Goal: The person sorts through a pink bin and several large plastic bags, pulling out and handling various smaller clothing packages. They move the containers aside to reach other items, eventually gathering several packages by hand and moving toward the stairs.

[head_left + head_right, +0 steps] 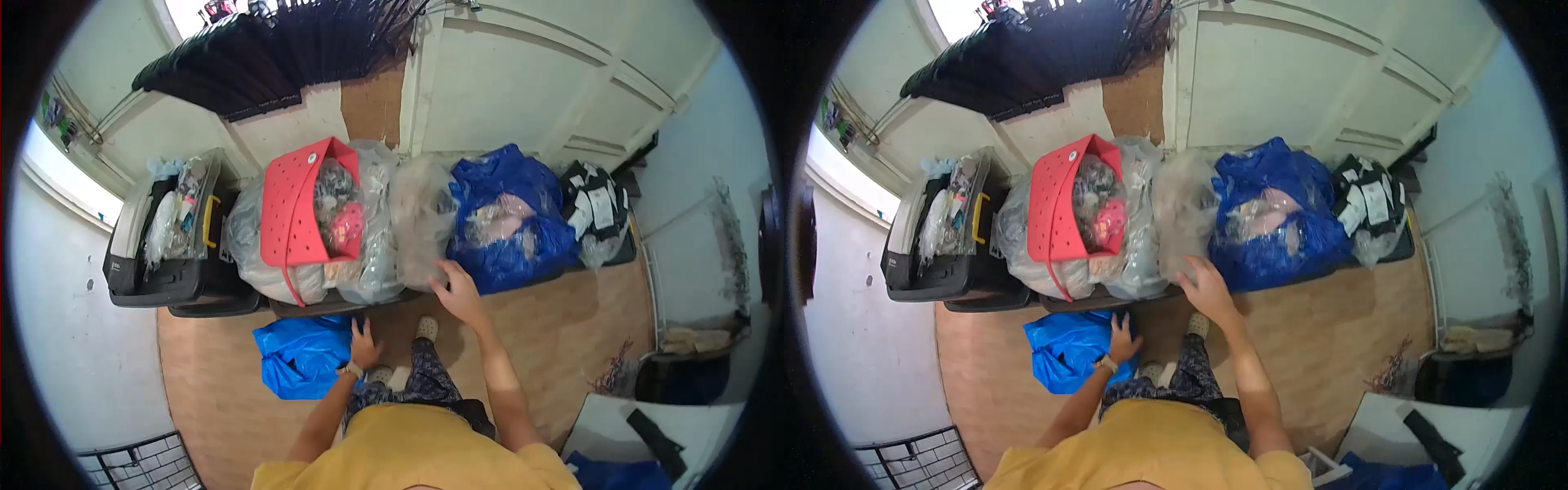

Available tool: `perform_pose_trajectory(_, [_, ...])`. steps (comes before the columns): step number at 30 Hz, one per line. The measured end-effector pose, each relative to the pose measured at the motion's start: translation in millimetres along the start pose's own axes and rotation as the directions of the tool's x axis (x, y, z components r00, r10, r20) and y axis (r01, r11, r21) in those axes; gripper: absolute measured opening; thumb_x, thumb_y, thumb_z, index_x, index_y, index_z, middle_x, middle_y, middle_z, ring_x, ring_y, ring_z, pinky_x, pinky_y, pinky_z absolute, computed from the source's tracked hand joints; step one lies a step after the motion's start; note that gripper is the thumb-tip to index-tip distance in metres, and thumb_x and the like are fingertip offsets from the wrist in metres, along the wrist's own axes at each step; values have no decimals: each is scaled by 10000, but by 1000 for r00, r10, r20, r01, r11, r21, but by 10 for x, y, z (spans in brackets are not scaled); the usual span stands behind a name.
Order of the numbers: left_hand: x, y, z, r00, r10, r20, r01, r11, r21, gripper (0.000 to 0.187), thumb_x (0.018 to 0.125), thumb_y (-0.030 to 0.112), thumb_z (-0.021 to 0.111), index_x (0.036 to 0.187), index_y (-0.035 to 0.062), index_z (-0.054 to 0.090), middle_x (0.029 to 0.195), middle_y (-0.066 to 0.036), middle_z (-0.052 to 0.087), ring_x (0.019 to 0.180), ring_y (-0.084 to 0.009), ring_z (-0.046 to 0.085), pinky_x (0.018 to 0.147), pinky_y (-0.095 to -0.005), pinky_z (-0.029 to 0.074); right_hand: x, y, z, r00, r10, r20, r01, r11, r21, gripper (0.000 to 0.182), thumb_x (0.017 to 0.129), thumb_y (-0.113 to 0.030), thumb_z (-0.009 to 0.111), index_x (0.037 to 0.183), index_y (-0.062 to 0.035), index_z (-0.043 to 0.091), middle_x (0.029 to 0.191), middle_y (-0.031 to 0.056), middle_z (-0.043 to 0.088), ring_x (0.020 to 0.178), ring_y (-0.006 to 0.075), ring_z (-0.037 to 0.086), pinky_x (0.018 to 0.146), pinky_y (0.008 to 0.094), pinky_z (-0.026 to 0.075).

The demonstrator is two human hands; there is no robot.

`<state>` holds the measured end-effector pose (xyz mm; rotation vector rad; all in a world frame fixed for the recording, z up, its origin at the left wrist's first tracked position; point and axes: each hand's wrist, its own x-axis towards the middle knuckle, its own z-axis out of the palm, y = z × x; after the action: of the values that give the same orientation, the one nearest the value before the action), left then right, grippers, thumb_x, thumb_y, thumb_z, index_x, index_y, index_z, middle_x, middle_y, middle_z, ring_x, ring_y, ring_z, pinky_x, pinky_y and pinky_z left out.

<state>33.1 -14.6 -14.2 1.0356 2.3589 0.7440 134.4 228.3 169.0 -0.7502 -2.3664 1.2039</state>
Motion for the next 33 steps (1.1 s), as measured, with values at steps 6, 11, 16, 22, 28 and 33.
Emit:
perform_pose_trajectory(6, [-33,426,455,959,-50,279,44,999,29,694,679,260,646,1221,-36,330,1190,-323,346,1125,-515,262,927,-483,328,1637,1393,434,995,-2,-97,7,999,47,486,762,-186,566,1135,87,416,1119,267,463,1048,367,447,899,392,347])
perform_pose_trajectory(11, [49,599,481,954,-244,172,246,969,10,636,711,262,623,1200,-45,358,1164,-326,375,1130,-485,284,927,-461,334,1811,1547,346,893,449,37,-410,843,-348,499,770,-213,544,1144,91,414,928,277,562,873,391,553,852,405,384])
perform_pose_trajectory(16, [257,798,465,895,-392,210,401,916,-1,620,745,296,605,1217,-17,353,1203,-344,315,1132,-459,315,935,-444,326,1710,1837,181,851,514,-106,-522,850,-72,423,802,-191,484,1097,106,424,839,289,572,811,419,559,748,426,429])
perform_pose_trajectory(22, [621,926,523,938,-290,192,292,956,21,602,744,290,601,1209,-12,366,1191,-334,337,1100,-455,354,924,-431,341,1718,1845,8,745,541,-390,-492,841,226,325,840,-196,438,939,111,480,807,302,555,823,433,528,734,427,402])
perform_pose_trajectory(28, [980,1110,475,979,-190,73,195,979,-65,555,705,205,620,1151,-48,408,1161,-348,352,1095,-459,351,924,-429,338,1734,2077,-222,741,502,-447,-396,863,313,299,807,-182,480,848,113,510,907,291,553,855,406,543,755,426,406])
perform_pose_trajectory(33, [1656,1355,179,996,-68,57,68,998,-6,560,737,187,577,1204,-26,352,1226,-294,327,1102,-439,360,924,-436,339,1889,1729,-681,769,475,-428,-464,875,139,277,710,-172,594,769,53,443,766,230,543,762,384,546,668,431,403])
